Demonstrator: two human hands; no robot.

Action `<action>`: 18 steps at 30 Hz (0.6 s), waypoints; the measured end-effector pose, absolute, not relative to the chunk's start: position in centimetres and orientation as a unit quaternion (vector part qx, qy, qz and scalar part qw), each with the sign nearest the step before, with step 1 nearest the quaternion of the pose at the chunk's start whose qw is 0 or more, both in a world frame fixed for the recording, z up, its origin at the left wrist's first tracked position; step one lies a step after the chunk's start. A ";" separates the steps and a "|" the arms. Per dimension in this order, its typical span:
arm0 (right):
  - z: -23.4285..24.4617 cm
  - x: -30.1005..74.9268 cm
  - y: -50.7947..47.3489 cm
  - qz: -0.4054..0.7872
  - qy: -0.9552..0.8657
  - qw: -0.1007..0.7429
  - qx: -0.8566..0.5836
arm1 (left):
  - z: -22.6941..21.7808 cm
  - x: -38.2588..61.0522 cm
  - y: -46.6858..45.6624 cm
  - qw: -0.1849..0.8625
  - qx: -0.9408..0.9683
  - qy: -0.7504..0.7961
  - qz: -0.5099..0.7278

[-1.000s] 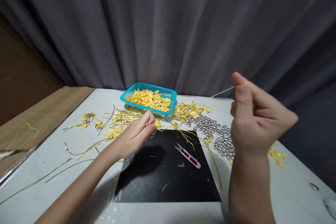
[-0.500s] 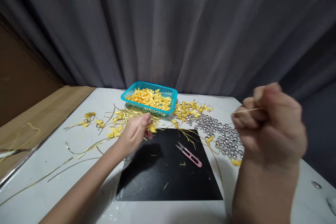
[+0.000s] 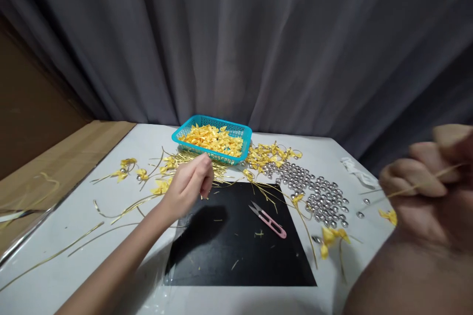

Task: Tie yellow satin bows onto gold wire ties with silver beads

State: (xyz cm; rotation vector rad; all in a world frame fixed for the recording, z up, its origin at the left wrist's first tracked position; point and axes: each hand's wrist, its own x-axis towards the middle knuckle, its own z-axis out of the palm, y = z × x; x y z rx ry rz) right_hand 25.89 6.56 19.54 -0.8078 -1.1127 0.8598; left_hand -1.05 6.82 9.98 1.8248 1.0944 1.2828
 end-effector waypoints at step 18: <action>18.3 20.7 6.0 0.496 -0.612 0.527 -0.318 | 11.3 2.5 4.0 0.402 0.818 0.339 0.234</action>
